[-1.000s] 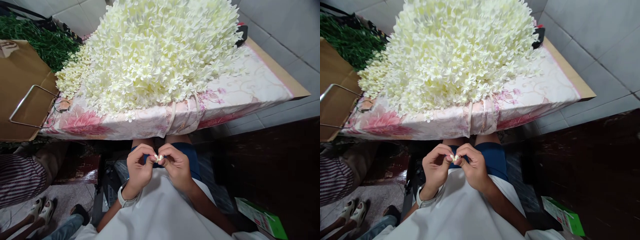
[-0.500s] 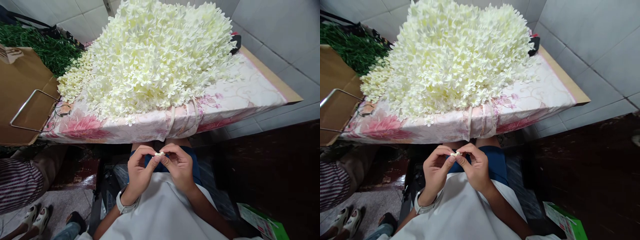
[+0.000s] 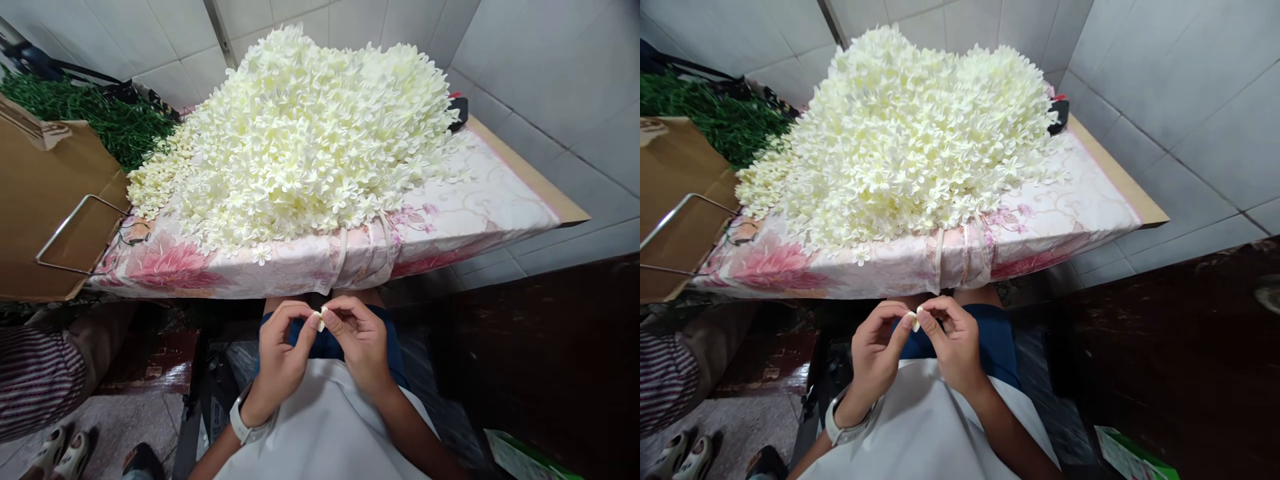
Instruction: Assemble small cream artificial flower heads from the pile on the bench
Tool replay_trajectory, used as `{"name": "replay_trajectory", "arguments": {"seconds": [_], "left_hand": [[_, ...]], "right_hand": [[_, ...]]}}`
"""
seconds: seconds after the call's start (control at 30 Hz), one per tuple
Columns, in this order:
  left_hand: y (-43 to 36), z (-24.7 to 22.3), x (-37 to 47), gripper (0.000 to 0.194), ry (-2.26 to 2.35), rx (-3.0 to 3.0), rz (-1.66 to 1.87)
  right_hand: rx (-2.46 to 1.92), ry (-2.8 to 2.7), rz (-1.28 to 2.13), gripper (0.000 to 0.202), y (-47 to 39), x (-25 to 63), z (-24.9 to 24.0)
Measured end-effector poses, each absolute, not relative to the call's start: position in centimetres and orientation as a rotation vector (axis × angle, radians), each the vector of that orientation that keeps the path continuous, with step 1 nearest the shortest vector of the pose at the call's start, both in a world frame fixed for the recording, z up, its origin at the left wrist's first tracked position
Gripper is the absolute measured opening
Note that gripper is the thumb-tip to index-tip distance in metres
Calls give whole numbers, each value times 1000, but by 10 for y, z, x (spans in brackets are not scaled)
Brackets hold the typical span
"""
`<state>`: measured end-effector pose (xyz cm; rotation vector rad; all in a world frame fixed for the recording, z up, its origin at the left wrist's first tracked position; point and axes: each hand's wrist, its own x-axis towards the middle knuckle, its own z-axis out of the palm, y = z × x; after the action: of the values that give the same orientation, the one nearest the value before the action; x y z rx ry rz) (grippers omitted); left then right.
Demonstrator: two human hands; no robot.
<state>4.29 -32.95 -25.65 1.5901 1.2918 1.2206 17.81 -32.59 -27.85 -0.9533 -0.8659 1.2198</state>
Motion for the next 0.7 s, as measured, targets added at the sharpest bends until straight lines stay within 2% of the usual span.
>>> {"name": "replay_trajectory", "arguments": {"seconds": [0.1,0.23,0.33,0.43,0.5,0.6,0.7], "left_hand": [[-331,-260,41,7,1301,1601,1145],[-330,-282,39,11,1330,1506,1015],[-327,-322,43,19,1389,1304,910],[-320,-372,59,8,1486,870,843],[-311,-401,73,2,1542,714,846],[-295,-432,90,16,1606,565,980],[-283,-449,95,24,1626,435,1038]], "right_hand": [[-1015,-903,1233,3,-329,179,-287],[-1154,-943,1270,18,-332,178,-315],[-1293,-901,1347,35,-333,178,-354],[-1467,-817,1458,53,-328,180,-408],[-1606,-821,1433,58,-318,180,-446],[-1686,-806,1360,61,-296,172,-486],[-1672,-837,1369,60,-276,158,-500]]}}
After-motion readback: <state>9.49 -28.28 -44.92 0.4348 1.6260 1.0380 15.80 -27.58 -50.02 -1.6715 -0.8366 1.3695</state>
